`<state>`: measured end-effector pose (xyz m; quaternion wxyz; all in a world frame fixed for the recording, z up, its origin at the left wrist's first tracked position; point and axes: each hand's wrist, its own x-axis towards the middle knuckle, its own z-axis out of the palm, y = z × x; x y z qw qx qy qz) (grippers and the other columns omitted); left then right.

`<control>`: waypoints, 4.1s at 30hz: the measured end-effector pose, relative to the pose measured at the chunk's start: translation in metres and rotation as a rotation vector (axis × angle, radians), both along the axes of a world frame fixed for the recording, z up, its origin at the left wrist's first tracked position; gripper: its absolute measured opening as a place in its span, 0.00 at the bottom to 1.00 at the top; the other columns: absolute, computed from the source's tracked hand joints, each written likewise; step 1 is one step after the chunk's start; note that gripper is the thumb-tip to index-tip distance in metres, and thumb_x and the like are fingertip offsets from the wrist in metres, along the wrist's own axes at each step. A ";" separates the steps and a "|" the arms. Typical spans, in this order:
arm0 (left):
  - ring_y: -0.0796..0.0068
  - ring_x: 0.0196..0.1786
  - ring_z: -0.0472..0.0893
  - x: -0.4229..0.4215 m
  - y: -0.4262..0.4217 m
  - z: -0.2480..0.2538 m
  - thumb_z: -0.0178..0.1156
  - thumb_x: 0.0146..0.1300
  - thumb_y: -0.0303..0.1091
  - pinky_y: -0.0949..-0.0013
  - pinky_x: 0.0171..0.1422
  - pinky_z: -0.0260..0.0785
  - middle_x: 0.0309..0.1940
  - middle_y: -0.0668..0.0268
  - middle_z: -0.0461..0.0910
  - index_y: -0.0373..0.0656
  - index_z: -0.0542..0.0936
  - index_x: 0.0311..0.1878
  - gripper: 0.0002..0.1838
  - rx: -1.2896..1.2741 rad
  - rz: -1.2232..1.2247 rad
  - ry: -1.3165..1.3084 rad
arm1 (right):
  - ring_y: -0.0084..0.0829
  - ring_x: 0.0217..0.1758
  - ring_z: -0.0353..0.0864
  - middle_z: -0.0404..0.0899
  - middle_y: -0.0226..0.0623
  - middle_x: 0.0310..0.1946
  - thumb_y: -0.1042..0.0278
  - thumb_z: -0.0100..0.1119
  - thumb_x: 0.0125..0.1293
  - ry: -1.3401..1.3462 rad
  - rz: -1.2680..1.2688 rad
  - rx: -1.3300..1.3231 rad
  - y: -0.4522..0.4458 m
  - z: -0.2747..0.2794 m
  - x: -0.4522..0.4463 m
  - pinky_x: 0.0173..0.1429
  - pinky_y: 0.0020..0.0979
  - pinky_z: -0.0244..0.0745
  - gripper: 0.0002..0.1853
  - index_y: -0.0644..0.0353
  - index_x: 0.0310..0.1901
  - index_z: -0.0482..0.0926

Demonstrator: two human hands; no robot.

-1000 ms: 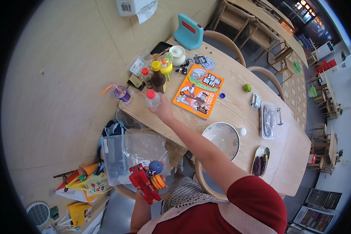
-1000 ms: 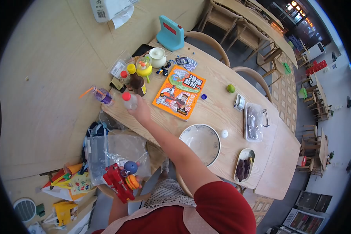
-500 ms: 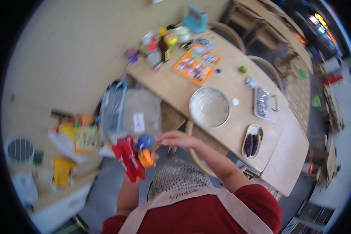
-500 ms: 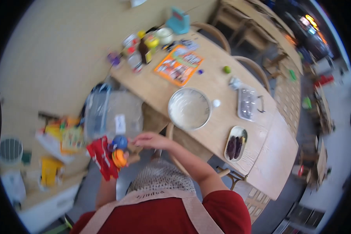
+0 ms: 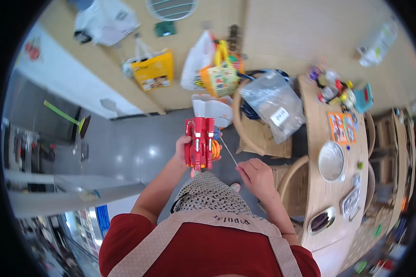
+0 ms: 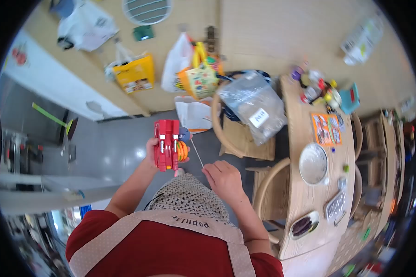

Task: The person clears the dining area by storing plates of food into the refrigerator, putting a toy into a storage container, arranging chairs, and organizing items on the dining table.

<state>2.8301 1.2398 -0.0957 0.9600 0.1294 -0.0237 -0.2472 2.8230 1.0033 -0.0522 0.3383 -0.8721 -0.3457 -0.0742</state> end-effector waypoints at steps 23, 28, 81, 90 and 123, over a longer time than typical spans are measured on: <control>0.69 0.52 0.69 -0.240 0.550 -0.053 0.57 0.54 0.37 0.63 0.54 0.66 0.49 0.62 0.67 0.48 0.56 0.58 0.29 0.288 1.304 0.560 | 0.38 0.34 0.66 0.67 0.39 0.30 0.70 0.61 0.43 -0.114 1.159 0.048 0.764 -0.052 -0.106 0.38 0.36 0.64 0.12 0.61 0.29 0.69; 0.71 0.45 0.74 -0.240 0.690 -0.081 0.55 0.55 0.34 0.66 0.46 0.71 0.43 0.61 0.71 0.46 0.63 0.53 0.22 -0.081 1.341 0.553 | 0.41 0.40 0.67 0.68 0.40 0.34 0.68 0.61 0.47 0.093 1.367 0.030 0.922 -0.058 -0.093 0.47 0.37 0.65 0.12 0.64 0.30 0.72; 0.56 0.52 0.69 0.522 2.319 -0.150 0.54 0.50 0.46 0.47 0.53 0.63 0.49 0.57 0.69 0.45 0.63 0.55 0.30 0.225 1.019 0.291 | 0.23 0.33 0.74 0.76 0.35 0.32 0.68 0.54 0.58 0.760 0.038 0.265 2.238 -0.208 0.606 0.39 0.25 0.69 0.10 0.63 0.40 0.74; 0.54 0.51 0.69 0.827 2.469 -0.132 0.57 0.47 0.45 0.46 0.56 0.61 0.49 0.57 0.70 0.45 0.63 0.55 0.31 0.294 0.620 0.305 | 0.45 0.39 0.76 0.76 0.49 0.33 0.54 0.50 0.54 0.978 -0.203 -0.502 2.163 -0.369 0.778 0.42 0.41 0.70 0.18 0.61 0.37 0.75; 0.63 0.49 0.70 1.894 2.961 -0.236 0.59 0.45 0.45 0.50 0.49 0.64 0.45 0.66 0.73 0.52 0.70 0.48 0.25 0.296 0.763 0.595 | 0.39 0.44 0.75 0.77 0.42 0.40 0.55 0.51 0.55 1.119 -0.109 -0.972 2.538 -0.410 1.828 0.48 0.36 0.68 0.21 0.59 0.47 0.74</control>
